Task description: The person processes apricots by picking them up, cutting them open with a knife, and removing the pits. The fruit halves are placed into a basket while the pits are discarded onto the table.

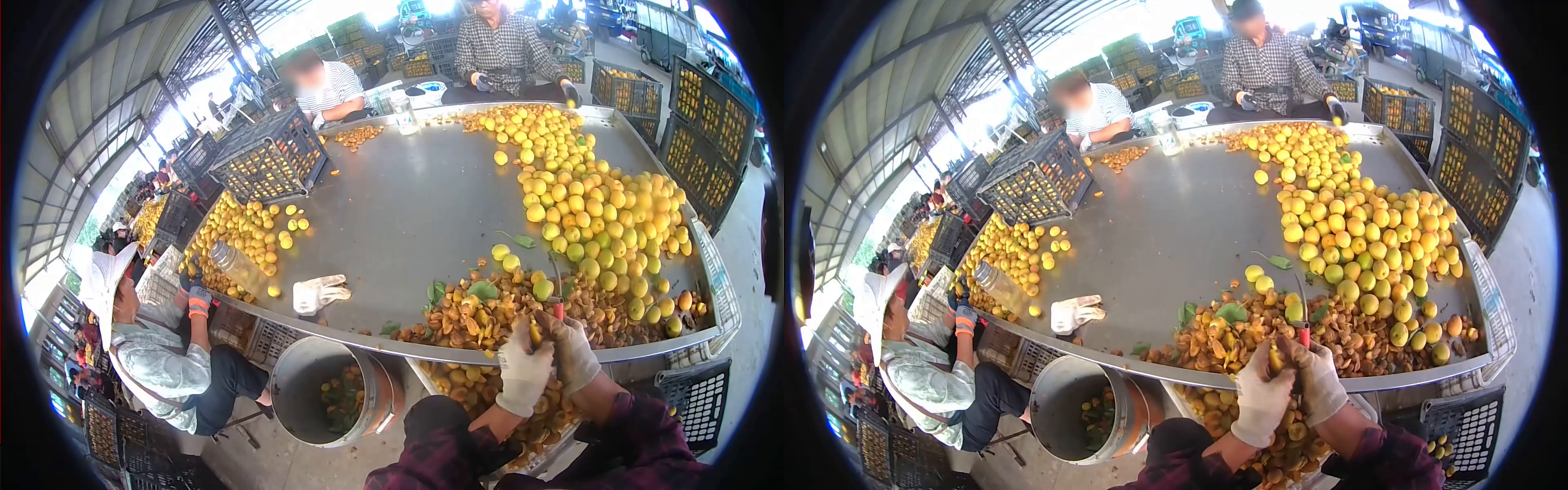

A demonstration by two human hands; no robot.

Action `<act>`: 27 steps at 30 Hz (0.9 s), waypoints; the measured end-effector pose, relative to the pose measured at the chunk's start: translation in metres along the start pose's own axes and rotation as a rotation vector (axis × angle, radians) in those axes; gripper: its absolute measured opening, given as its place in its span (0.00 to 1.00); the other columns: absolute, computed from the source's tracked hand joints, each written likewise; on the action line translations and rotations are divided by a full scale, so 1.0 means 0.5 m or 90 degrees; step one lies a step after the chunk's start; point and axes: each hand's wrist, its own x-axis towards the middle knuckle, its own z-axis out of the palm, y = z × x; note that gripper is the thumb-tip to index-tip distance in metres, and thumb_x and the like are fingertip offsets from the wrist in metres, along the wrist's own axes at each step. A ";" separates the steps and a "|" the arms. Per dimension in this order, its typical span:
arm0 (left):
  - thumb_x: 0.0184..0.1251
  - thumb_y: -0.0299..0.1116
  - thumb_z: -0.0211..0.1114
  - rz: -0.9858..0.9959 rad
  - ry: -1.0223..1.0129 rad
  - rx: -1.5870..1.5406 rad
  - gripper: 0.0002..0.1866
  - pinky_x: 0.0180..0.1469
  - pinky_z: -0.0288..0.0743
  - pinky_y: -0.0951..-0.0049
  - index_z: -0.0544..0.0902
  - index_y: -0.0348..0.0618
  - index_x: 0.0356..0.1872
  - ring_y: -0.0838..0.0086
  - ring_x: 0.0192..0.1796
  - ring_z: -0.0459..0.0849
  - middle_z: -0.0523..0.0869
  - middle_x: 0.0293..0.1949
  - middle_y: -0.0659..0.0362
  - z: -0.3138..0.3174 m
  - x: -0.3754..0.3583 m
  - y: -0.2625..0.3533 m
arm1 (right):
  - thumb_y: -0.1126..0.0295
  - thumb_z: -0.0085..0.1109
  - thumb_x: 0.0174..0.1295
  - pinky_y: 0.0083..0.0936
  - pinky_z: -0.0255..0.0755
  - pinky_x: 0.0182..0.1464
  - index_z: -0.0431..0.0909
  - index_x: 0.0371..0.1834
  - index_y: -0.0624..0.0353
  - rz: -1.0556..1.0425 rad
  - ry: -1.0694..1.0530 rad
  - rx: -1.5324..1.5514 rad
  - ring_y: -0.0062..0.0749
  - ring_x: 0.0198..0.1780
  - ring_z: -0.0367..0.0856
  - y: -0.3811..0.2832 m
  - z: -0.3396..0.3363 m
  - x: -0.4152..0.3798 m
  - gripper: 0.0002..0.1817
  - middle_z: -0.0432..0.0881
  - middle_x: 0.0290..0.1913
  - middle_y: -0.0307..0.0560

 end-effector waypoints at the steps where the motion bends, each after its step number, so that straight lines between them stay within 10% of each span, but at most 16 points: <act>1: 0.58 0.15 0.59 0.055 -0.007 0.132 0.23 0.36 0.74 0.81 0.77 0.33 0.58 0.83 0.35 0.79 0.82 0.37 0.64 -0.002 -0.007 -0.005 | 0.62 0.66 0.65 0.21 0.74 0.32 0.79 0.45 0.64 -0.018 -0.015 0.024 0.21 0.31 0.80 0.017 -0.022 0.013 0.15 0.81 0.30 0.37; 4: 0.58 0.16 0.60 0.051 -0.043 0.254 0.25 0.33 0.75 0.79 0.76 0.33 0.60 0.82 0.34 0.80 0.83 0.37 0.63 -0.011 0.001 0.007 | 0.63 0.68 0.65 0.21 0.76 0.30 0.81 0.45 0.64 -0.029 -0.040 0.028 0.22 0.27 0.81 0.022 -0.033 0.019 0.15 0.84 0.30 0.38; 8: 0.58 0.15 0.59 -0.028 -0.028 -0.071 0.27 0.41 0.76 0.81 0.76 0.33 0.63 0.82 0.38 0.81 0.84 0.41 0.63 -0.015 0.038 -0.008 | 0.61 0.71 0.62 0.19 0.74 0.34 0.83 0.43 0.63 -0.121 0.035 -0.035 0.19 0.29 0.79 -0.005 0.000 0.020 0.16 0.85 0.31 0.36; 15: 0.56 0.12 0.57 -0.034 -0.049 -0.008 0.27 0.36 0.74 0.82 0.77 0.33 0.60 0.84 0.34 0.78 0.81 0.38 0.64 -0.024 0.034 -0.010 | 0.63 0.77 0.50 0.32 0.68 0.31 0.82 0.28 0.67 -0.341 0.018 -0.680 0.34 0.25 0.74 -0.070 -0.006 -0.003 0.17 0.77 0.24 0.49; 24: 0.55 0.20 0.60 0.053 -0.104 0.126 0.25 0.30 0.72 0.74 0.78 0.35 0.58 0.80 0.27 0.76 0.79 0.26 0.62 -0.040 0.028 -0.005 | 0.64 0.74 0.53 0.37 0.75 0.35 0.82 0.35 0.64 -0.497 -0.089 -0.754 0.52 0.33 0.82 -0.085 -0.020 -0.008 0.15 0.83 0.31 0.54; 27: 0.56 0.21 0.61 -0.035 -0.124 0.140 0.23 0.29 0.72 0.73 0.79 0.36 0.56 0.78 0.25 0.77 0.79 0.25 0.62 -0.047 0.024 0.003 | 0.65 0.72 0.55 0.34 0.74 0.34 0.81 0.36 0.65 -0.470 -0.173 -0.740 0.43 0.30 0.82 -0.084 -0.033 0.005 0.15 0.83 0.30 0.53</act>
